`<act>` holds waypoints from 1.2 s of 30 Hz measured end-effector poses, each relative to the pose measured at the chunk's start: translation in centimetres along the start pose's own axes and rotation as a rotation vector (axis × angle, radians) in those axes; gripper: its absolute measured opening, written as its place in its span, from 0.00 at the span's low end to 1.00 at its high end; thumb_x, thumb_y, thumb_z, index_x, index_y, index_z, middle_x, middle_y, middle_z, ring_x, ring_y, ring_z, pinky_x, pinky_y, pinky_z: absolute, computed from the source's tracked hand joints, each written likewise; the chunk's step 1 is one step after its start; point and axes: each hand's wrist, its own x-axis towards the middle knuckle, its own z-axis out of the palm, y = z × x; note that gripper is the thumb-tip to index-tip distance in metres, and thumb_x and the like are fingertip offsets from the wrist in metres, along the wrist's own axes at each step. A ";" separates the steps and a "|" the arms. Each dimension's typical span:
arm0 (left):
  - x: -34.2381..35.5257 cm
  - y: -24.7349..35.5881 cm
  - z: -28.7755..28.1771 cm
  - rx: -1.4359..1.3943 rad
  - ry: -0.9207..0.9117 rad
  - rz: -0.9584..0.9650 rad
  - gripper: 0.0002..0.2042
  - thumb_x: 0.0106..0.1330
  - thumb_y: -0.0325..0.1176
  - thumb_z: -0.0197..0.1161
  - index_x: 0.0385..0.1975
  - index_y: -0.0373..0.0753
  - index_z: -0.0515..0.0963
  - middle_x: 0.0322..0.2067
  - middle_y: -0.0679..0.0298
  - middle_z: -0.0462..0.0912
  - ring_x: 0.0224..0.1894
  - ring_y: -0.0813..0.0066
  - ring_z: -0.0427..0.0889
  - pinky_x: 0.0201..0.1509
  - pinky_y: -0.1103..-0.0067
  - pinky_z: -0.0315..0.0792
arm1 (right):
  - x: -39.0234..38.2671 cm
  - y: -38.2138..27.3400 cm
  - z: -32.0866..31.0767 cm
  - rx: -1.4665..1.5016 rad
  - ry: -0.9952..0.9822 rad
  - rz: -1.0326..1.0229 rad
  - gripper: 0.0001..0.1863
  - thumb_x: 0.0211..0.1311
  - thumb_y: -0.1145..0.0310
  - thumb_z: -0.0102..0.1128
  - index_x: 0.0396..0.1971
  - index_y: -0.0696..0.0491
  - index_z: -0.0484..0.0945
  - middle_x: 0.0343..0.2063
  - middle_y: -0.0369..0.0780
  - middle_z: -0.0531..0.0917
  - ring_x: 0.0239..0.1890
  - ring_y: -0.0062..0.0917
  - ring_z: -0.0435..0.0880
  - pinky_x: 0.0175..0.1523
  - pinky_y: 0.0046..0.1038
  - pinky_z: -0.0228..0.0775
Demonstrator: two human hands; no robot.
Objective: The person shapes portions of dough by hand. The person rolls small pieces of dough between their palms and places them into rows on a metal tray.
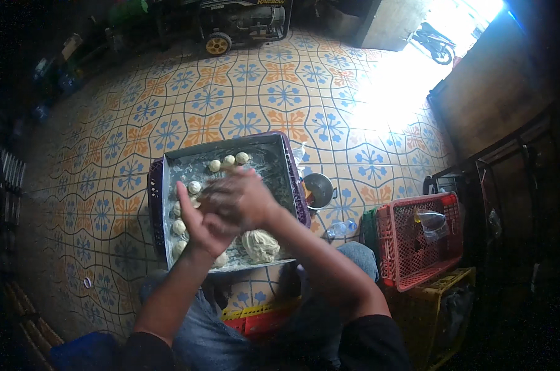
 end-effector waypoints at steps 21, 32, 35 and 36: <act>0.3 1.1 -0.4 -0.049 0.033 0.104 0.51 0.68 0.77 0.31 0.73 0.32 0.60 0.69 0.51 0.69 0.70 0.60 0.69 0.75 0.62 0.60 | -2.3 -0.3 1.0 -0.071 0.184 -0.027 0.14 0.59 0.67 0.65 0.44 0.54 0.84 0.47 0.44 0.86 0.57 0.40 0.84 0.65 0.44 0.73; 1.3 -0.1 -0.2 -0.150 0.111 0.042 0.47 0.69 0.75 0.35 0.69 0.35 0.64 0.65 0.52 0.72 0.70 0.52 0.68 0.76 0.60 0.59 | -0.4 -2.4 1.3 0.128 0.030 0.197 0.22 0.62 0.61 0.62 0.54 0.53 0.83 0.54 0.45 0.84 0.62 0.43 0.79 0.72 0.47 0.61; 0.2 -0.8 -4.8 -0.483 -0.204 -0.070 0.46 0.68 0.75 0.38 0.68 0.38 0.67 0.61 0.52 0.76 0.68 0.56 0.71 0.74 0.62 0.63 | 0.0 -0.3 0.9 -0.063 -0.008 0.243 0.26 0.65 0.51 0.58 0.56 0.53 0.82 0.54 0.45 0.84 0.62 0.42 0.79 0.73 0.47 0.57; 0.6 -1.5 -4.6 -0.513 -0.196 -0.064 0.45 0.68 0.76 0.38 0.69 0.39 0.66 0.62 0.53 0.75 0.68 0.58 0.71 0.74 0.63 0.63 | 0.2 -0.3 1.2 -0.044 0.009 0.337 0.29 0.65 0.47 0.56 0.56 0.53 0.81 0.54 0.46 0.84 0.62 0.41 0.79 0.73 0.48 0.56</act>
